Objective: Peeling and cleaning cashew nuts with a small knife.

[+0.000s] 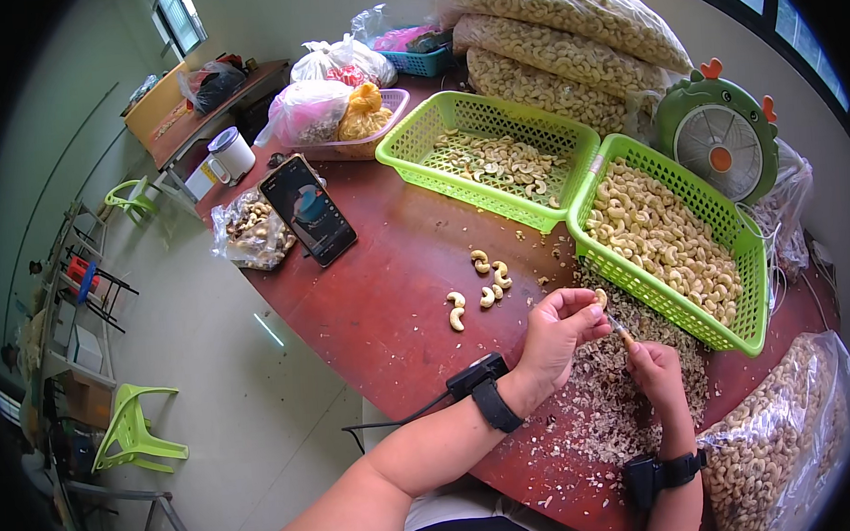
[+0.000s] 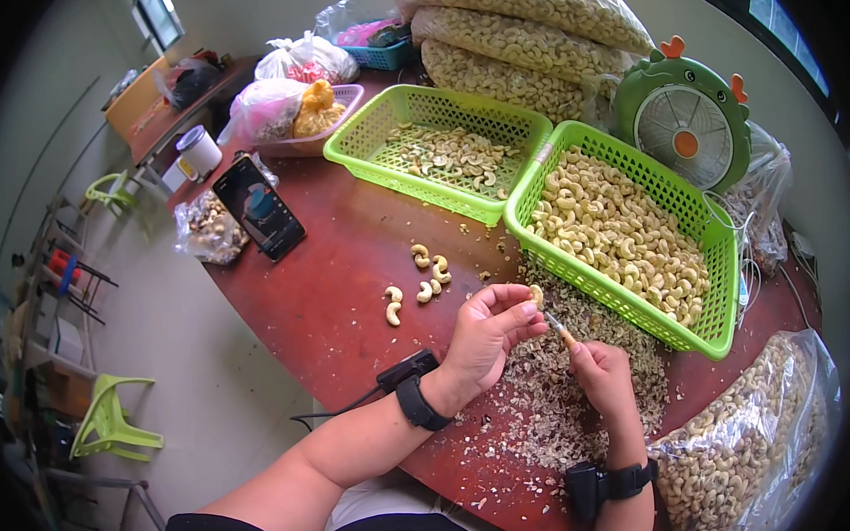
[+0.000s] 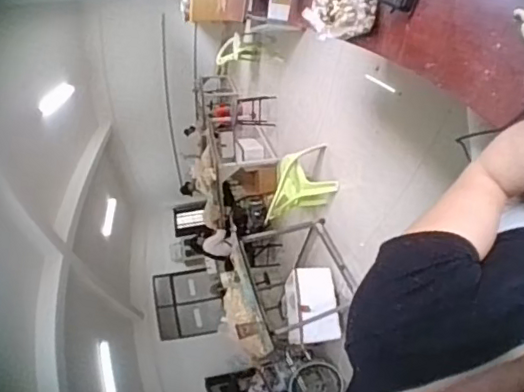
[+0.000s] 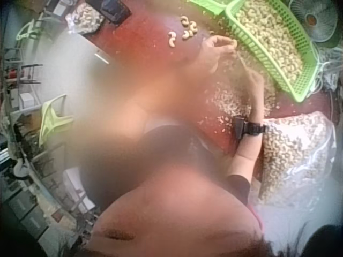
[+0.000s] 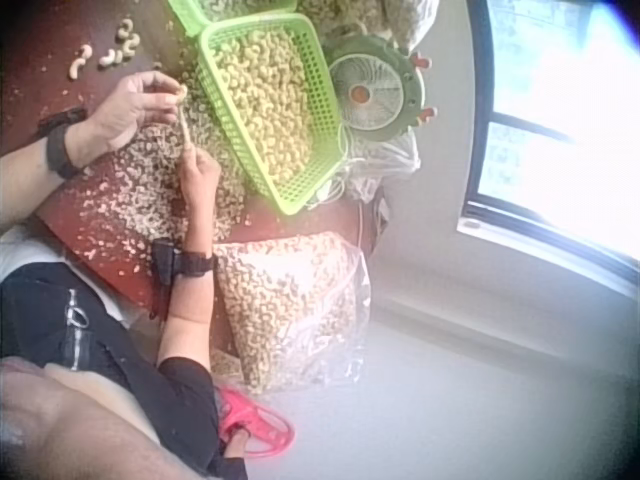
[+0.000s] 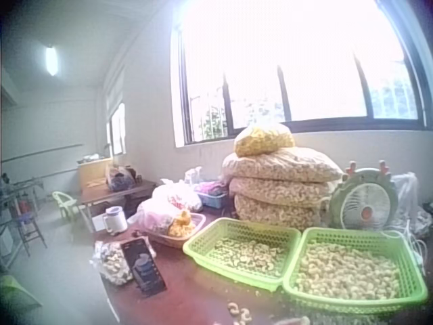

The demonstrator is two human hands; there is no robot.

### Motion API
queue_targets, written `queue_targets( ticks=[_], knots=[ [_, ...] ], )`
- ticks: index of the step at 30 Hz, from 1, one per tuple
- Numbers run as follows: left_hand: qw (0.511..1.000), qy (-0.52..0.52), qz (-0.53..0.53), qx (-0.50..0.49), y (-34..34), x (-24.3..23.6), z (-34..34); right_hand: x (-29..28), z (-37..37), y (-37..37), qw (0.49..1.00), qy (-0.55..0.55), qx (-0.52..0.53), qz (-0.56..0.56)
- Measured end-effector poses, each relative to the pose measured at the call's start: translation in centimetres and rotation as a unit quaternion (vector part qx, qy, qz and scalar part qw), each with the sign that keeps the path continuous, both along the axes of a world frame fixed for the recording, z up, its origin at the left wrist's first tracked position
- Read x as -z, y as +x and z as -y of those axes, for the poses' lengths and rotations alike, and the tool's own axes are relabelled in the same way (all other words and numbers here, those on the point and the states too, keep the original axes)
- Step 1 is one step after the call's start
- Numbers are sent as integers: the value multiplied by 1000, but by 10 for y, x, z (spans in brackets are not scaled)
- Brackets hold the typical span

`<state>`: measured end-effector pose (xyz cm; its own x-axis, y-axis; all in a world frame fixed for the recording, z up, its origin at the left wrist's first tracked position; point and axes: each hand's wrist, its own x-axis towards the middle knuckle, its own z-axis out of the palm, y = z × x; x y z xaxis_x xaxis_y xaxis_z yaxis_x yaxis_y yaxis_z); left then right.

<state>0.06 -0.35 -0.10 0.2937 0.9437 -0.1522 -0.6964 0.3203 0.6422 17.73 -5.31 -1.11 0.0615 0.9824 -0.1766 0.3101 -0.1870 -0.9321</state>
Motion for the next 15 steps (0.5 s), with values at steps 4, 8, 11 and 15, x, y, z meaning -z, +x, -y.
queue_targets(
  ticks=[4,8,11,15],
  knots=[
    [1000,-4,-8,2,0,1,0,-3,0,-3,1000,-9,-1,9],
    [1000,-8,-10,4,0,1,0,-2,1,-2,1000,-11,-8,11],
    [1000,-9,-11,2,0,1,0,-4,1,-3,1000,-14,-13,12],
    [1000,-9,-15,-1,0,2,0,-4,1,-3,1000,-21,-12,12]
  ],
)
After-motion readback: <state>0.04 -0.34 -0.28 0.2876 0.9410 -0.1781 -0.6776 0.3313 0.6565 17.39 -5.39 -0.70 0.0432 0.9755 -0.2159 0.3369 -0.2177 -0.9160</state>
